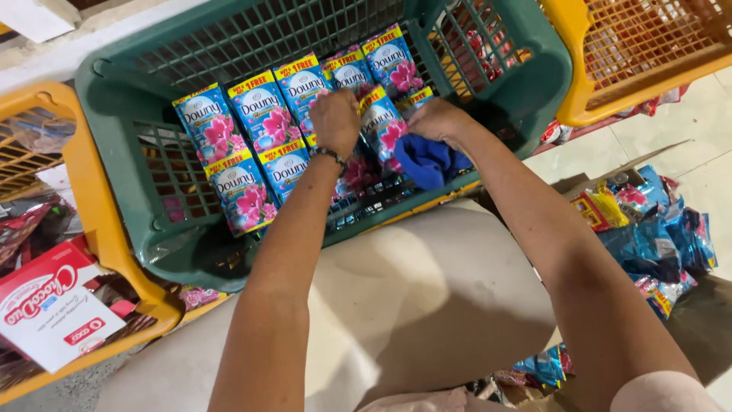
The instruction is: Cleaning individual detergent sachets with a cloth and organizing them into a plastic crate.
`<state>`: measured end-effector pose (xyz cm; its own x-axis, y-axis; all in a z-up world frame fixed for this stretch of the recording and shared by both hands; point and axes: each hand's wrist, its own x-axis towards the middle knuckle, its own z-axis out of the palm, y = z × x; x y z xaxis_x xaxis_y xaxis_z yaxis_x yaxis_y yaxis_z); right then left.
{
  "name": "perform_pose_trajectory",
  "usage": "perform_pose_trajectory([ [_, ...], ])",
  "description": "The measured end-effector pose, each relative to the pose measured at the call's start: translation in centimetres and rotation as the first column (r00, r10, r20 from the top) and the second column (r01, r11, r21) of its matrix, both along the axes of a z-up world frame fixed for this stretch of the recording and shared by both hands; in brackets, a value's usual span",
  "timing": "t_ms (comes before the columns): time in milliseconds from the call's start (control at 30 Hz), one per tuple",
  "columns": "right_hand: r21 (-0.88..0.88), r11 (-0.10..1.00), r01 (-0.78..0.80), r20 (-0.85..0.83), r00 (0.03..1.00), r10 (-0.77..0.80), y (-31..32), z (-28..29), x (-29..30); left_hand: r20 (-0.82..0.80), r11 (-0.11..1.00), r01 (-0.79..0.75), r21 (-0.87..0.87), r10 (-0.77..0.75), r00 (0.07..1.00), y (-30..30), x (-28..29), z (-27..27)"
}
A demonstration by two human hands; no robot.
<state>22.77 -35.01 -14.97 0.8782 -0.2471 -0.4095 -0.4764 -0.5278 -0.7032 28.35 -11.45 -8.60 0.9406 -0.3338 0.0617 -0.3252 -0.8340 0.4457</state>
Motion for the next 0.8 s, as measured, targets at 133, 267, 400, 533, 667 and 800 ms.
perform_pose_trajectory([
  [133,0.018,0.992,-0.123,0.029,0.992,0.122,1.4,6.1,-0.7,0.208,0.982,0.002,-0.189,0.037,0.977,-0.5,4.7,-2.9],
  [267,-0.015,0.985,-0.173,0.028,0.985,0.173,1.8,6.0,-1.5,0.291,0.987,0.159,0.026,-0.160,0.943,-1.5,5.0,-3.6],
  [400,-0.119,0.952,-0.283,-0.102,0.957,0.272,2.5,5.9,-2.1,0.238,0.945,0.232,0.232,-0.286,0.928,-2.1,4.0,-5.3],
  [533,-0.250,0.893,-0.373,-0.124,0.928,0.352,2.7,4.2,-1.5,0.212,0.916,0.279,0.290,-0.345,0.914,-1.8,2.6,-3.4],
  [667,-0.415,0.811,-0.413,-0.325,0.899,0.293,5.1,7.4,-2.7,0.218,0.928,0.256,0.270,-0.318,0.923,-1.6,2.6,-2.0],
  [800,-0.530,0.744,-0.406,-0.337,0.907,0.254,6.1,8.5,-3.2,0.220,0.976,0.214,0.039,-0.217,0.951,-0.4,3.6,-1.2],
])
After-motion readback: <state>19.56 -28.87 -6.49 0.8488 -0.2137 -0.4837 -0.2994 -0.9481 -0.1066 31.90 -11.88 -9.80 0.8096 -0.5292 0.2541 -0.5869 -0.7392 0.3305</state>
